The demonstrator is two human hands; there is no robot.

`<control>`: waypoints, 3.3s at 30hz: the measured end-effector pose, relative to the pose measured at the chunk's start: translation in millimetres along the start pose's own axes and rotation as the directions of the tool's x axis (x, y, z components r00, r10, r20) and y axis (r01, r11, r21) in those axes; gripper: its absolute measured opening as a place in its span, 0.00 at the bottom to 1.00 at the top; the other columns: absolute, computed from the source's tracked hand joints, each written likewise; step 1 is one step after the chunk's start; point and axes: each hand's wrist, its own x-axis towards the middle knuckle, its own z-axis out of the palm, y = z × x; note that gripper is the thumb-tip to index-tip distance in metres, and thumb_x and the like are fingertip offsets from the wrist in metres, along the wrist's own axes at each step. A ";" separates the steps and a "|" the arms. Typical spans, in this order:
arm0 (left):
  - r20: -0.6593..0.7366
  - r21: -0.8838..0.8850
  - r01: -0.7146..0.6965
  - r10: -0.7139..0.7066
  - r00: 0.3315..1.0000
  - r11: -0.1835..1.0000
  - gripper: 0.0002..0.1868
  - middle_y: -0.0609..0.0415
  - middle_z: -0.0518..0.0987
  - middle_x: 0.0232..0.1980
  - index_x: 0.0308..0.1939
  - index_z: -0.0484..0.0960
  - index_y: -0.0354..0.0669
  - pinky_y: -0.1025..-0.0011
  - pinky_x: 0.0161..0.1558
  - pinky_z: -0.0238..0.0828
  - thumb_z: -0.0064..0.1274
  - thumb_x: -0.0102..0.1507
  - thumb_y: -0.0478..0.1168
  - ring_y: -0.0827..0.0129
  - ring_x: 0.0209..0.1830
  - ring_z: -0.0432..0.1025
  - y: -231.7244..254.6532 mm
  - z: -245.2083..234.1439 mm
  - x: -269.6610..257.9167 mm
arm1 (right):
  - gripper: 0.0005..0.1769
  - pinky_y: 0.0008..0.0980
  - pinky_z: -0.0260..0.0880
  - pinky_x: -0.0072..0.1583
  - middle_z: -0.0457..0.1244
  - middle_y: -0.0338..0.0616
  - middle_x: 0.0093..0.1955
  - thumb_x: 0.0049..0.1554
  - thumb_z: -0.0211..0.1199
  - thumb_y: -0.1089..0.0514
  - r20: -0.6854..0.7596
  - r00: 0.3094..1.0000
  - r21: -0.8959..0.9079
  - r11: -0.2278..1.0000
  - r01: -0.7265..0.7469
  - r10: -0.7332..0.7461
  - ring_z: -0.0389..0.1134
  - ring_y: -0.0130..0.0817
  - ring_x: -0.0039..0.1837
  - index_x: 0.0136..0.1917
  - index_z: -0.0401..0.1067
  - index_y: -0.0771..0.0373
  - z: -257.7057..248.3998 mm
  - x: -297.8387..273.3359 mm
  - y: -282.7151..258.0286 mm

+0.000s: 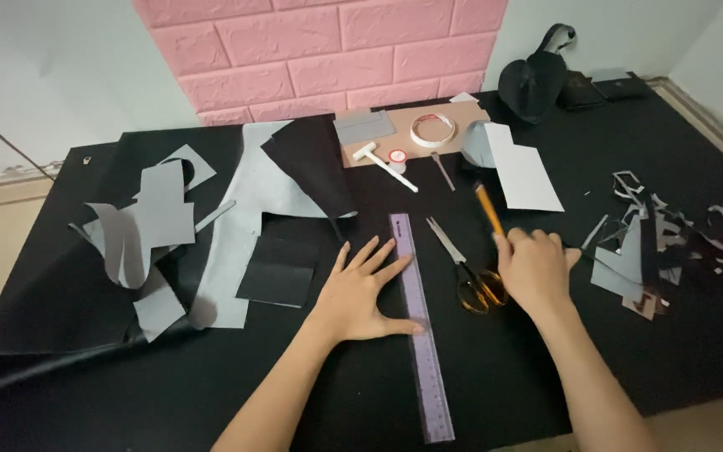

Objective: Measuring, marking, and cutting strips of leather on a workbench.

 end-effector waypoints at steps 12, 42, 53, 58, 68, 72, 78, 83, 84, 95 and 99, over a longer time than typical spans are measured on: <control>0.010 -0.018 -0.005 0.005 1.000 1.000 0.60 0.49 0.63 0.79 0.73 0.69 0.55 0.39 0.79 0.31 0.60 0.42 0.77 0.50 0.82 0.49 -0.4 -0.7 1.0 | 0.10 0.25 0.70 0.46 0.73 0.54 0.41 0.61 0.64 0.56 0.044 0.995 0.963 0.260 -0.066 0.089 0.71 0.32 0.41 0.47 0.77 0.66 -68.8 11.7 -106.8; 0.033 -0.006 -0.003 0.003 0.999 1.000 0.58 0.48 0.62 0.79 0.72 0.70 0.53 0.37 0.79 0.30 0.58 0.43 0.77 0.49 0.83 0.48 1.5 -4.5 1.8 | 0.03 0.36 0.74 0.44 0.71 0.55 0.41 0.57 0.68 0.60 -0.116 0.992 0.756 0.643 0.125 -0.056 0.75 0.52 0.47 0.42 0.78 0.61 -14.6 33.1 -121.4; -0.002 0.002 -0.011 0.011 1.000 1.000 0.59 0.49 0.62 0.80 0.72 0.71 0.55 0.38 0.79 0.30 0.60 0.42 0.76 0.51 0.82 0.49 -4.6 5.6 4.2 | 0.08 0.31 0.70 0.43 0.71 0.46 0.32 0.57 0.61 0.61 0.133 0.987 0.735 0.677 -0.037 -0.091 0.73 0.44 0.39 0.38 0.78 0.61 -69.3 -22.4 -106.3; 0.012 0.014 -0.005 0.005 1.000 1.000 0.59 0.50 0.62 0.80 0.72 0.70 0.55 0.38 0.79 0.31 0.61 0.42 0.75 0.51 0.83 0.49 -4.7 6.0 4.6 | 0.08 0.34 0.68 0.45 0.71 0.52 0.32 0.57 0.61 0.60 0.231 0.969 0.745 0.656 -0.120 -0.085 0.74 0.47 0.40 0.39 0.78 0.64 -84.7 -44.6 -99.2; 0.012 0.016 0.009 -0.009 1.000 1.000 0.59 0.51 0.62 0.80 0.72 0.70 0.57 0.39 0.79 0.31 0.60 0.41 0.76 0.53 0.83 0.48 -3.7 4.7 5.1 | 0.09 0.36 0.68 0.48 0.72 0.44 0.35 0.59 0.61 0.56 0.175 0.977 0.751 0.659 -0.053 -0.122 0.74 0.45 0.44 0.41 0.77 0.61 -63.6 3.9 -108.7; 0.010 0.007 -0.001 0.001 1.000 1.000 0.58 0.51 0.62 0.80 0.72 0.70 0.56 0.39 0.79 0.30 0.60 0.42 0.76 0.52 0.83 0.48 -3.8 3.1 2.7 | 0.08 0.33 0.68 0.47 0.72 0.41 0.36 0.60 0.60 0.57 0.159 0.983 0.749 0.660 -0.059 -0.091 0.74 0.40 0.41 0.42 0.77 0.59 -51.4 25.9 -116.6; 0.017 0.014 -0.001 0.000 1.000 1.000 0.58 0.52 0.61 0.80 0.72 0.70 0.57 0.39 0.79 0.31 0.59 0.42 0.76 0.53 0.83 0.48 -5.3 4.3 4.4 | 0.07 0.34 0.69 0.47 0.73 0.42 0.37 0.60 0.61 0.55 0.094 0.993 0.760 0.650 -0.027 -0.068 0.74 0.41 0.43 0.44 0.75 0.58 -35.3 39.4 -123.1; 0.001 -0.002 -0.007 0.007 1.000 1.000 0.58 0.51 0.62 0.80 0.72 0.70 0.56 0.38 0.79 0.31 0.59 0.42 0.76 0.51 0.82 0.49 -5.4 5.5 4.7 | 0.06 0.38 0.70 0.48 0.73 0.42 0.40 0.61 0.62 0.54 0.022 0.997 0.756 0.654 0.031 -0.072 0.74 0.45 0.46 0.45 0.74 0.57 -26.5 39.0 -125.2; 0.002 -0.002 -0.007 0.007 1.000 1.000 0.58 0.51 0.62 0.80 0.72 0.70 0.56 0.38 0.79 0.31 0.59 0.42 0.76 0.51 0.82 0.49 -4.7 4.7 4.4 | 0.06 0.39 0.70 0.49 0.73 0.43 0.40 0.61 0.62 0.55 0.001 0.997 0.756 0.653 0.050 -0.079 0.74 0.46 0.47 0.45 0.74 0.58 -26.6 38.2 -125.8; 0.009 -0.030 -0.003 0.003 1.000 1.000 0.58 0.50 0.62 0.80 0.71 0.71 0.54 0.38 0.79 0.30 0.60 0.42 0.75 0.50 0.82 0.49 -3.0 2.3 3.2 | 0.05 0.44 0.71 0.55 0.72 0.49 0.42 0.60 0.67 0.57 -0.153 0.977 0.687 0.695 0.214 -0.149 0.70 0.52 0.56 0.43 0.75 0.57 -7.8 30.1 -117.2; 0.006 -0.004 -0.012 0.012 1.000 1.000 0.59 0.50 0.62 0.79 0.72 0.71 0.54 0.38 0.79 0.31 0.59 0.42 0.77 0.51 0.82 0.49 -4.6 3.2 4.0 | 0.08 0.40 0.70 0.57 0.70 0.42 0.39 0.61 0.66 0.55 -0.139 0.975 0.653 0.724 0.222 -0.174 0.69 0.46 0.57 0.40 0.75 0.55 -7.2 19.5 -109.3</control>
